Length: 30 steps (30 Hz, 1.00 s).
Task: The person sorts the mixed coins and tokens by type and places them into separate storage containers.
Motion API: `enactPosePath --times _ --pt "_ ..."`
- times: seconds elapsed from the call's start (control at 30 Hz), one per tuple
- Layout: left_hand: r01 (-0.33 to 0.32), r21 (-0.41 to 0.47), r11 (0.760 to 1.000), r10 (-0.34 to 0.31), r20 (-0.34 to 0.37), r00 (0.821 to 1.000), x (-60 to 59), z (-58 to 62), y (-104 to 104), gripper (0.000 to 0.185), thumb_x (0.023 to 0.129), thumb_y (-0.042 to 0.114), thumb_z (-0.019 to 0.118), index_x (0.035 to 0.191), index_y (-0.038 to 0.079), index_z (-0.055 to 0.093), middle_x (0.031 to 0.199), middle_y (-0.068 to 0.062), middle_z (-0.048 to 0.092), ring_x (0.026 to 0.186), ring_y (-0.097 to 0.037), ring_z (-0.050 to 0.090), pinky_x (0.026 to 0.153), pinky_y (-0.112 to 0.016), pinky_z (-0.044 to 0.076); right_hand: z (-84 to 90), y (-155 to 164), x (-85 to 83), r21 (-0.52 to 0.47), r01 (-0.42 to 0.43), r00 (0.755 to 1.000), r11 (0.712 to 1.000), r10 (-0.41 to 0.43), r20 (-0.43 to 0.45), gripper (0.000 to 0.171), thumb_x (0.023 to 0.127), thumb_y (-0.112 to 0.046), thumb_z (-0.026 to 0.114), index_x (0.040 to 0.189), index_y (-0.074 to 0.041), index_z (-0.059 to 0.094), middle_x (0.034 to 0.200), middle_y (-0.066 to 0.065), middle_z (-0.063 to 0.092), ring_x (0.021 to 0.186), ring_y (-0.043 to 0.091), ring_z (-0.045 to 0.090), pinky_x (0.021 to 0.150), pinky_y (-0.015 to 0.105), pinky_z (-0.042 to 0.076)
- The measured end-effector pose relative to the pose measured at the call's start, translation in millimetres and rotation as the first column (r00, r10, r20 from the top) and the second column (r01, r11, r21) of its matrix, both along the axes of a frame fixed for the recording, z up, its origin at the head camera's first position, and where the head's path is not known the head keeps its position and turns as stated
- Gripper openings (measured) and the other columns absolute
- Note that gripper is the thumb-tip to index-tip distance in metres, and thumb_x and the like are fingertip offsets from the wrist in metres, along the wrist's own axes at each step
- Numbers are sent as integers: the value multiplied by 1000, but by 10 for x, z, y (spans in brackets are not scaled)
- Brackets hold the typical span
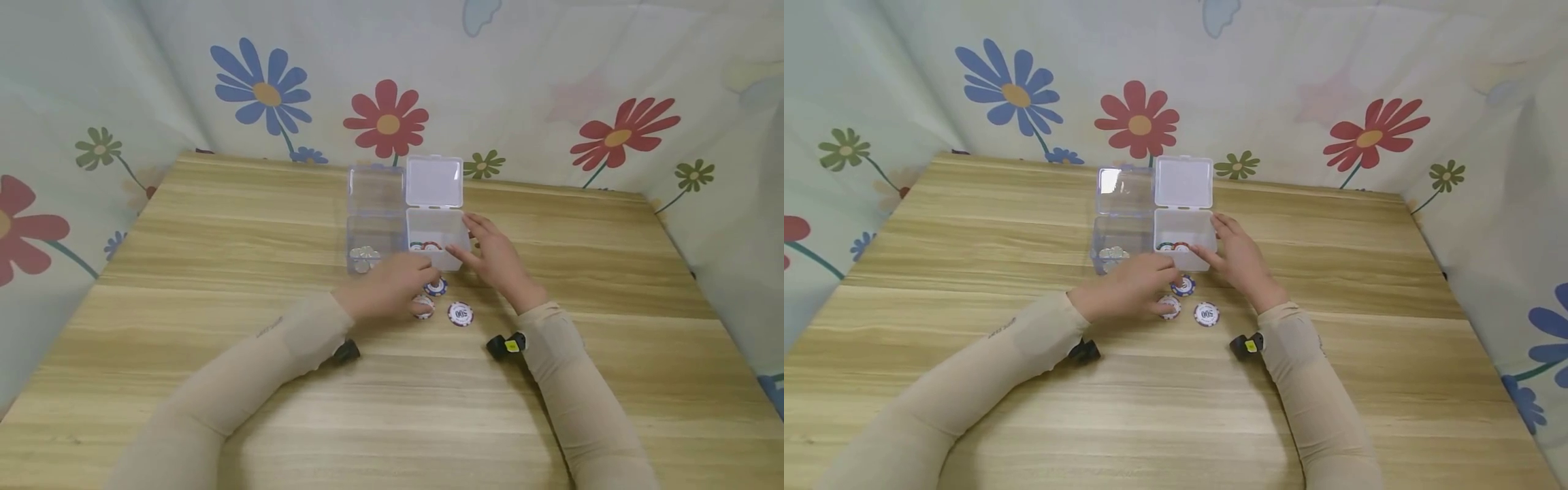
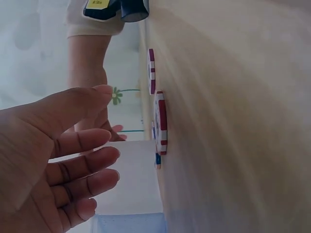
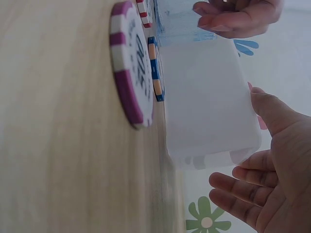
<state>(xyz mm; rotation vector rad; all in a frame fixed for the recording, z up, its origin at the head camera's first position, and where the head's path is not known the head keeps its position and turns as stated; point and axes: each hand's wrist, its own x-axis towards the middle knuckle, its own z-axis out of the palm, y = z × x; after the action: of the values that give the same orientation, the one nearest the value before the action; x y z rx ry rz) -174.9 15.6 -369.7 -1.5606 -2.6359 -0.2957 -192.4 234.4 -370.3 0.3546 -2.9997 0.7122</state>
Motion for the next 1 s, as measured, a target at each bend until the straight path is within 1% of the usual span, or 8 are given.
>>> enactPosePath --times 0.1,0.23,0.4,0.7,0.83,1.0 --pt "-23 -18 1000 23 27 999 18 -26 -26 43 82 41 73 109 9 62 97 -3 59 89 -19 55 83 -34 50 -14 -7 -10 0 -5 1000 1000 5 0 75 93 -41 60 148 0 30 155 20 30 118 39 56 102 49 47" --pt "-52 -20 998 53 65 996 33 -85 -55 42 81 42 73 107 10 62 97 -1 58 88 -17 53 82 -33 49 -24 -18 -15 -4 -9 1000 1000 9 4 75 93 -42 60 149 -1 30 156 19 29 120 39 55 103 49 46" --pt "-63 -12 998 64 105 992 38 -148 -74 41 79 41 75 105 11 64 97 -1 57 88 -16 53 81 -33 49 -29 -5 -11 -3 2 1000 1000 -2 1 75 93 -41 60 148 0 30 155 19 30 119 39 55 103 49 46" --pt "-70 -14 997 71 114 991 30 -180 -87 33 78 36 76 98 11 66 96 -2 58 88 -18 54 82 -34 50 -12 -4 -27 1 -13 1000 1000 13 5 76 94 -42 59 148 1 30 156 20 29 120 40 55 102 49 47" --pt "-66 -20 998 68 131 989 22 -192 -78 35 78 35 76 101 10 67 99 -3 60 91 -18 55 86 -34 49 -3 2 -32 -7 -16 1000 1000 16 4 75 93 -41 60 148 1 29 155 21 29 119 40 55 102 49 47" --pt "-69 -36 997 74 155 985 2 -203 -55 37 80 35 76 106 10 67 102 -4 60 94 -18 56 88 -33 49 -15 24 -26 -13 -14 1000 1000 14 9 77 94 -43 58 149 1 28 156 21 28 120 40 54 101 49 48"
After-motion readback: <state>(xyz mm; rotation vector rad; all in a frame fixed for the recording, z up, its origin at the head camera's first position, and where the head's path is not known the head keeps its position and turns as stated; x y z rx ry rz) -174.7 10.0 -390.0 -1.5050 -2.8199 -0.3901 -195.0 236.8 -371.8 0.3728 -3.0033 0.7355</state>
